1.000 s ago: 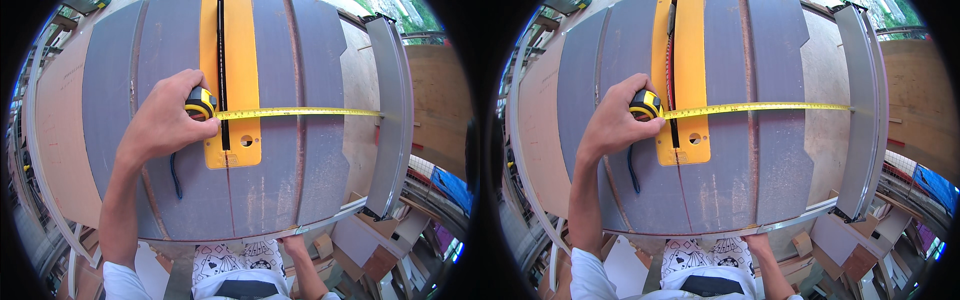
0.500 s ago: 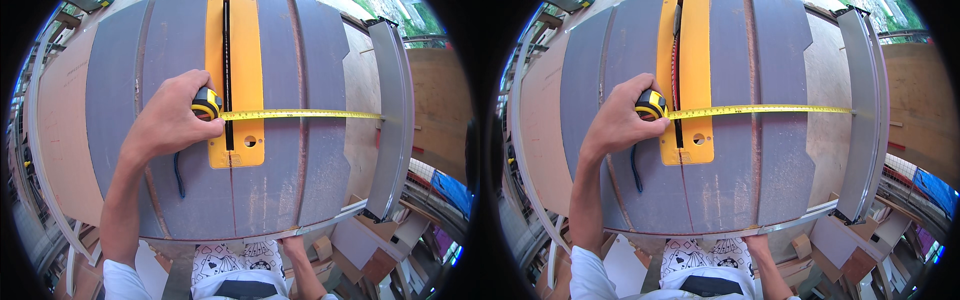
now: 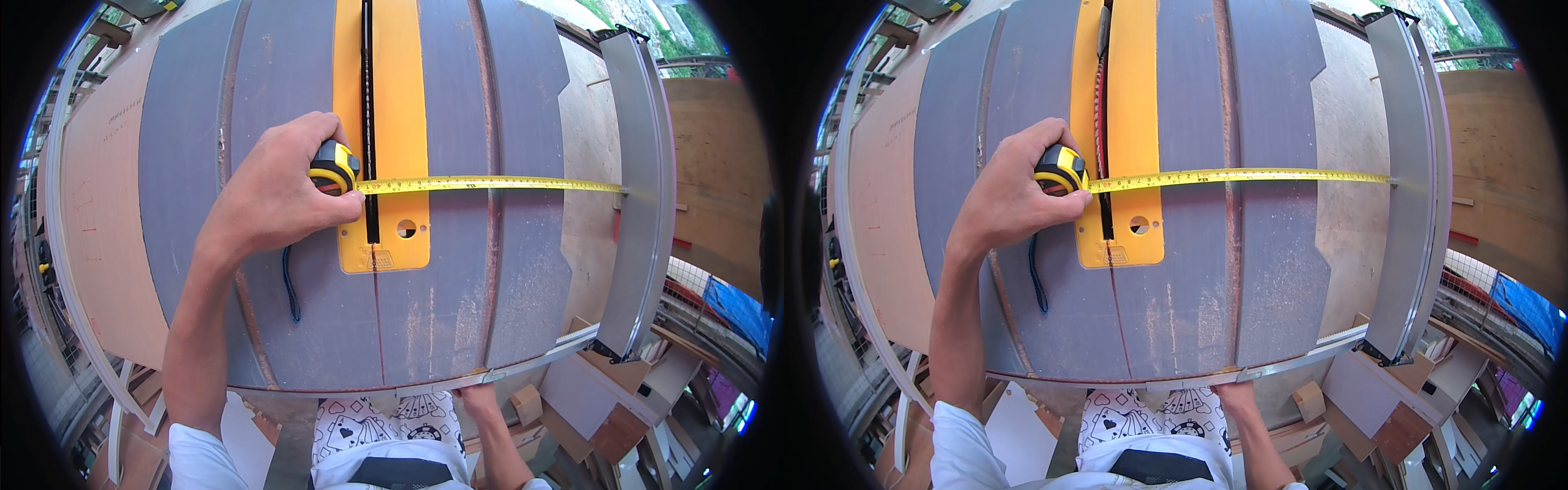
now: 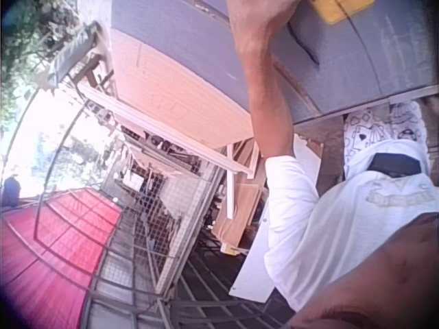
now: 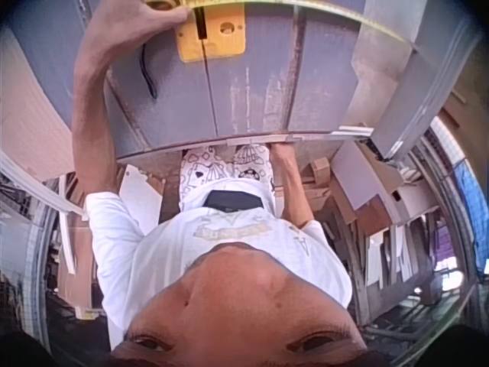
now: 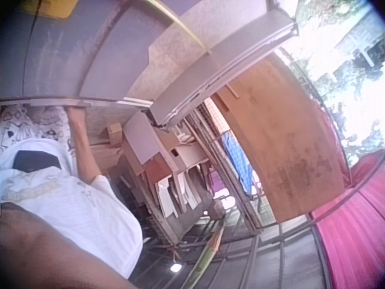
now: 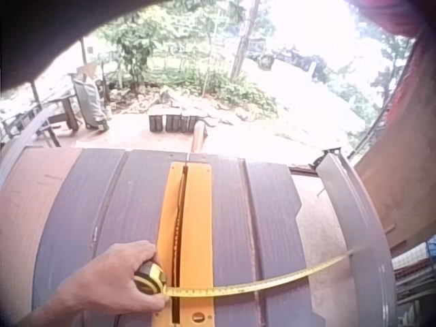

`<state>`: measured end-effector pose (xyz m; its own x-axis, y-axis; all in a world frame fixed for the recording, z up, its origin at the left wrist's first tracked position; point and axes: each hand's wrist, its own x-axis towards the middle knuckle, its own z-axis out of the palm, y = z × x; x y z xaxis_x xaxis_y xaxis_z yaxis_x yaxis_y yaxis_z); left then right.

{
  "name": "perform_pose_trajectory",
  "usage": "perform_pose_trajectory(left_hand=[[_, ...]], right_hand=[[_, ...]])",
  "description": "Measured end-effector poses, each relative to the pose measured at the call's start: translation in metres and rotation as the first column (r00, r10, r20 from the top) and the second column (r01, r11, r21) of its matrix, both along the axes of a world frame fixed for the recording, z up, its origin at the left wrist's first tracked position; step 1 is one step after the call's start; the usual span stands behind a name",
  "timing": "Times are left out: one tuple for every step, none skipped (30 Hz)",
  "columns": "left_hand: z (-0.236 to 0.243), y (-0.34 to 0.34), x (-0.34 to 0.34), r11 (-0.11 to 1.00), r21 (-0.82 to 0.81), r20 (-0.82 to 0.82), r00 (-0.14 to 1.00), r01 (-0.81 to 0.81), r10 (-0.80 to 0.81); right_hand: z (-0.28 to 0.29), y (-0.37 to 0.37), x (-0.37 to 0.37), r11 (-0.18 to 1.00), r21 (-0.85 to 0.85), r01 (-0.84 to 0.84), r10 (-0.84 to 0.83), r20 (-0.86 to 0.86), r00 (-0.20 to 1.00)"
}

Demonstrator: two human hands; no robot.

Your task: The person measures a blue board with a tape measure, then moves to a table saw to adjust the fence and measure the blade position. They handle several white wooden strips, placing them on a workbench and using a circular saw and speed square.

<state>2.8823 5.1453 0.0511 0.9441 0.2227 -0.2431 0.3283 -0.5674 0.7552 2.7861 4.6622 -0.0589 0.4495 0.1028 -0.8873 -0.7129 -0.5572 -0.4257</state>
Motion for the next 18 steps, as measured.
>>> perform_pose_trajectory(left_hand=[[-0.001, 0.0, 0.0, 1.0, 0.002, 0.005, 1.0, 0.001, -0.001], [-0.002, 0.0, -0.001, 1.0, 0.005, 0.009, 1.0, 0.002, -0.002], [-0.002, 0.0, -0.001, 1.0, 0.01, 0.01, 1.0, 0.003, -0.003], [-0.003, 0.0, -0.001, 1.0, 0.015, 0.011, 1.0, 0.004, -0.005], [-0.003, 0.0, -0.001, 1.0, 0.02, 0.011, 1.0, 0.005, -0.006], [-0.003, 0.0, -0.001, 1.0, 0.015, 0.014, 1.0, 0.005, -0.006], [-0.003, 0.0, -0.001, 1.0, 0.01, 0.016, 1.0, 0.005, -0.005], [-0.002, 0.0, -0.001, 1.0, 0.005, 0.018, 1.0, 0.005, -0.005], [-0.003, 0.0, -0.001, 1.0, 0.01, 0.023, 1.0, 0.006, -0.006], [-0.003, 0.0, -0.002, 1.0, 0.016, 0.027, 1.0, 0.006, -0.007], [-0.004, 0.001, -0.002, 1.0, 0.021, 0.032, 0.999, 0.006, -0.007], [-0.004, 0.0, -0.002, 1.0, 0.017, 0.029, 1.0, 0.005, -0.005], [-0.004, 0.0, -0.001, 1.0, 0.014, 0.026, 1.0, 0.003, -0.003], [-0.003, 0.0, -0.001, 1.0, 0.01, 0.022, 1.0, 0.001, -0.001], [-0.002, 0.0, -0.001, 1.0, -0.008, 0.018, 1.0, -0.005, 0.005], [0.0, -0.001, 0.0, 1.0, -0.026, 0.013, 1.0, -0.011, 0.012], [0.001, -0.001, 0.0, 0.999, -0.044, 0.008, 1.0, -0.017, 0.018], [0.002, -0.002, 0.001, 0.999, -0.044, 0.006, 1.0, -0.017, 0.018]], right_hand=[[-0.002, -0.004, 0.001, 0.997, -0.01, -0.08, 0.08, -0.002, 0.997], [-0.003, -0.005, 0.0, 1.0, 0.01, -0.02, 0.02, -0.018, 1.0], [-0.003, -0.004, -0.001, 0.999, 0.029, 0.039, -0.038, -0.035, 0.999], [-0.003, -0.004, -0.001, 0.994, 0.047, 0.099, -0.097, -0.053, 0.994], [-0.004, -0.005, -0.001, 0.992, 0.059, 0.113, -0.11, -0.057, 0.992], [-0.005, -0.008, -0.002, 0.989, 0.072, 0.127, -0.123, -0.061, 0.991], [-0.006, -0.009, -0.003, 0.986, 0.084, 0.141, -0.136, -0.065, 0.989], [-0.006, -0.009, -0.004, 0.992, 0.073, 0.101, -0.098, -0.037, 0.994], [-0.006, -0.008, -0.005, 0.996, 0.061, 0.061, -0.06, -0.008, 0.998], [-0.006, -0.007, -0.005, 0.999, 0.047, 0.021, -0.022, 0.02, 1.0], [-0.007, -0.008, -0.006, 1.0, 0.024, 0.018, -0.018, 0.03, 0.999], [-0.007, -0.008, -0.007, 1.0, 0.0, 0.016, -0.016, 0.04, 0.999], [-0.007, -0.006, -0.008, 1.0, -0.024, 0.015, -0.014, 0.051, 0.999], [-0.005, -0.004, -0.008, 0.999, -0.026, 0.034, -0.032, 0.049, 0.998], [0.0, 0.003, -0.006, 0.998, -0.027, 0.052, -0.05, 0.048, 0.998], [0.003, 0.007, -0.004, 0.997, -0.028, 0.07, -0.069, 0.047, 0.997], [0.001, 0.005, -0.005, 0.998, -0.021, 0.061, -0.06, 0.049, 0.997], [-0.002, 0.001, -0.007, 0.999, -0.015, 0.053, -0.052, 0.051, 0.997]])
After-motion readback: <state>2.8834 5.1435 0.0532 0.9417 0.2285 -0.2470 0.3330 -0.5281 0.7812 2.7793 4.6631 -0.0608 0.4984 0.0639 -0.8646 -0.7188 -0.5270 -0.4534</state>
